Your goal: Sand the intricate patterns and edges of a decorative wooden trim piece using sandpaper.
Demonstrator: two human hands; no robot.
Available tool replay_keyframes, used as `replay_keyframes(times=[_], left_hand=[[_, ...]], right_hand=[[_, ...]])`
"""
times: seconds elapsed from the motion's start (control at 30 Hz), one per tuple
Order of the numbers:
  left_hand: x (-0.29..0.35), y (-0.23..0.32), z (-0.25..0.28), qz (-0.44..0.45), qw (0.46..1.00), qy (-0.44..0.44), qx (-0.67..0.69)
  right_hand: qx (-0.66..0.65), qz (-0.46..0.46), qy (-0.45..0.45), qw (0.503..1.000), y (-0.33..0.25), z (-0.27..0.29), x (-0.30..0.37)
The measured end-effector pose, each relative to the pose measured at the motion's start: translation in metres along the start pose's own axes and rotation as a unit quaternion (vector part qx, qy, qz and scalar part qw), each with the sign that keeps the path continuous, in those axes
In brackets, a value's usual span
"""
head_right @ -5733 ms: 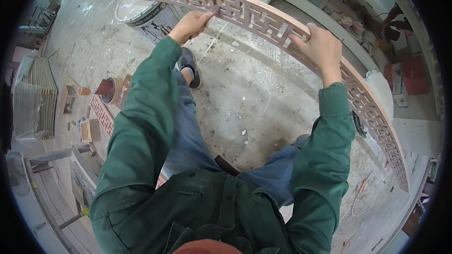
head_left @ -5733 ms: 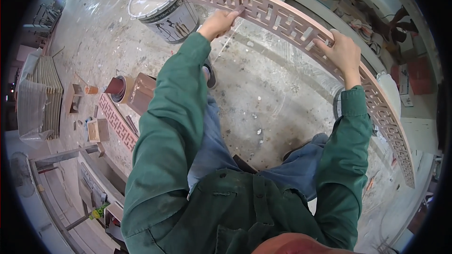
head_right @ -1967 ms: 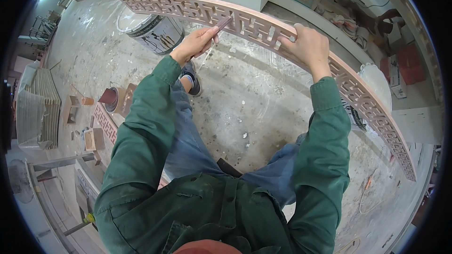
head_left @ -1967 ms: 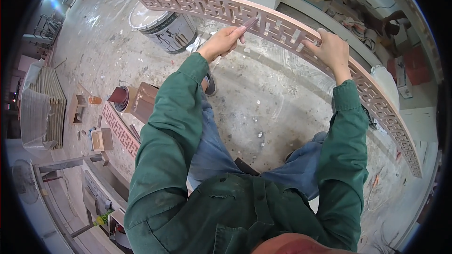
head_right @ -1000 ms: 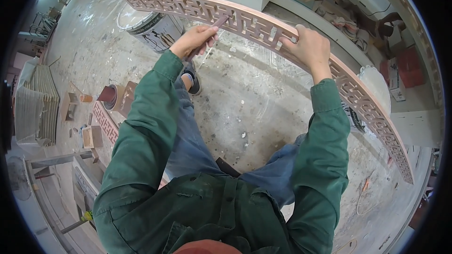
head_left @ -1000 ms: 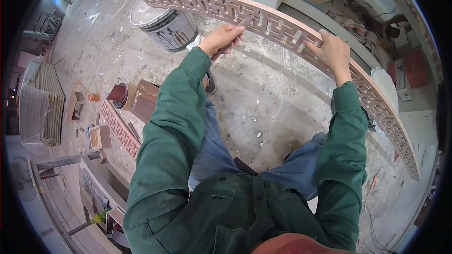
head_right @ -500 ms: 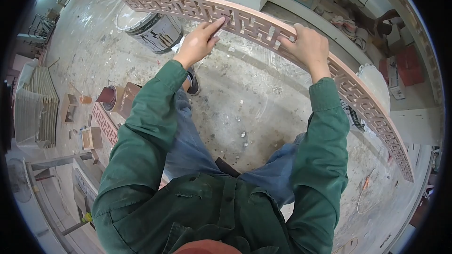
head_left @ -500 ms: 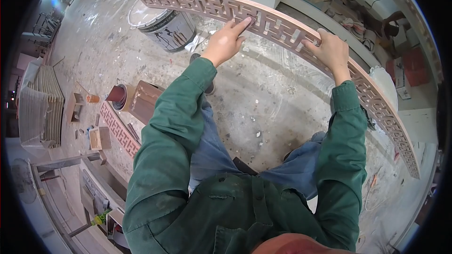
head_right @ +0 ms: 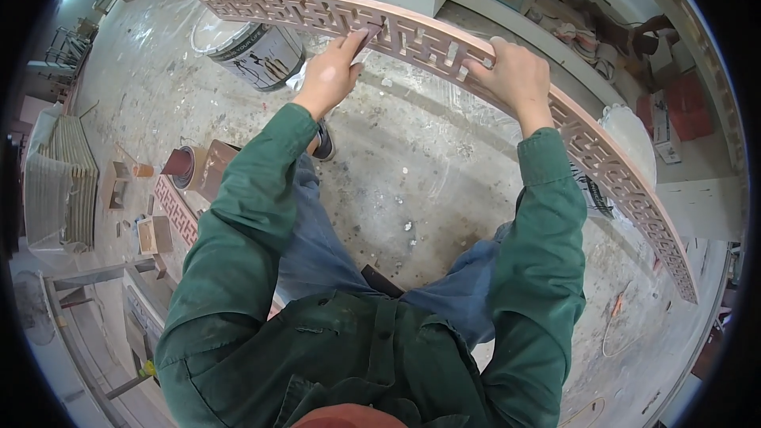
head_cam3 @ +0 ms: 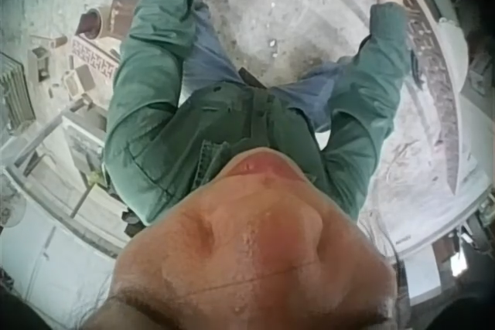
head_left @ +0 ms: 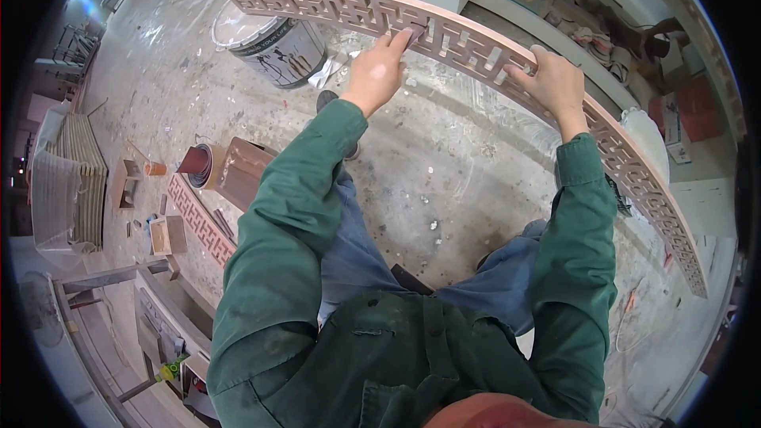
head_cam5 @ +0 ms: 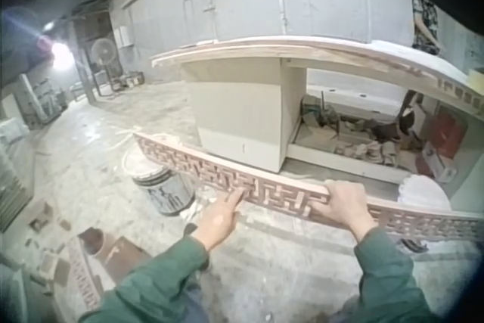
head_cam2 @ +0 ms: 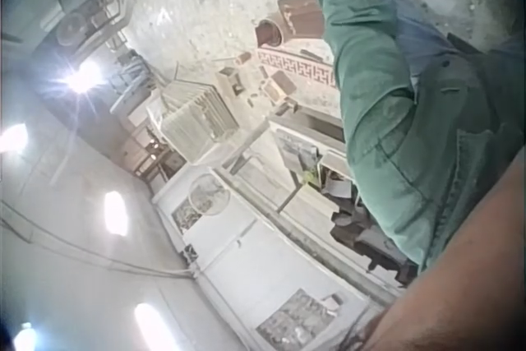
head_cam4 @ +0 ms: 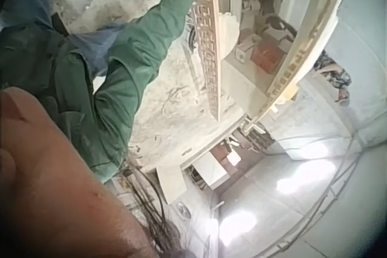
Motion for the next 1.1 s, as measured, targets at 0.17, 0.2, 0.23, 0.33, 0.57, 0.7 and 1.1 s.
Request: replay_keyframes(times=[0.17, 0.2, 0.23, 0.33, 0.57, 0.7, 1.1], left_hand=[[0.012, 0.003, 0.019, 0.035, 0.986, -0.110, -0.118], [0.014, 0.000, 0.022, 0.031, 0.991, -0.079, -0.099], [0.015, 0.000, 0.024, 0.026, 0.995, -0.048, -0.081], [0.015, 0.001, 0.022, 0.007, 1.000, 0.008, -0.023], [0.023, 0.018, 0.029, -0.006, 0.993, -0.052, -0.105], [0.035, 0.016, 0.021, 0.019, 0.986, -0.043, -0.158], [0.009, 0.042, 0.005, 0.034, 0.969, -0.122, -0.214]], right_hand=[[-0.006, 0.002, 0.003, 1.000, 0.002, 0.001, 0.002], [-0.002, 0.003, 0.003, 1.000, 0.002, 0.000, 0.001], [0.001, 0.004, 0.004, 1.000, 0.002, -0.001, 0.000], [-0.003, 0.002, -0.009, 1.000, 0.004, -0.002, -0.002], [-0.035, 0.020, 0.034, 0.999, 0.007, -0.004, 0.003], [-0.046, 0.011, 0.022, 0.999, 0.009, -0.004, 0.005], [-0.047, 0.026, 0.050, 0.997, 0.010, -0.005, 0.009]])
Point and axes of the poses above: each hand's wrist, its own x-axis away from the middle knuckle, its own z-axis out of the back of the hand, y = z × x, the point moved 3 cm from there along -x, towards the middle knuckle, and after that the axes turned 1 degree about z, right-handed, at the moved point
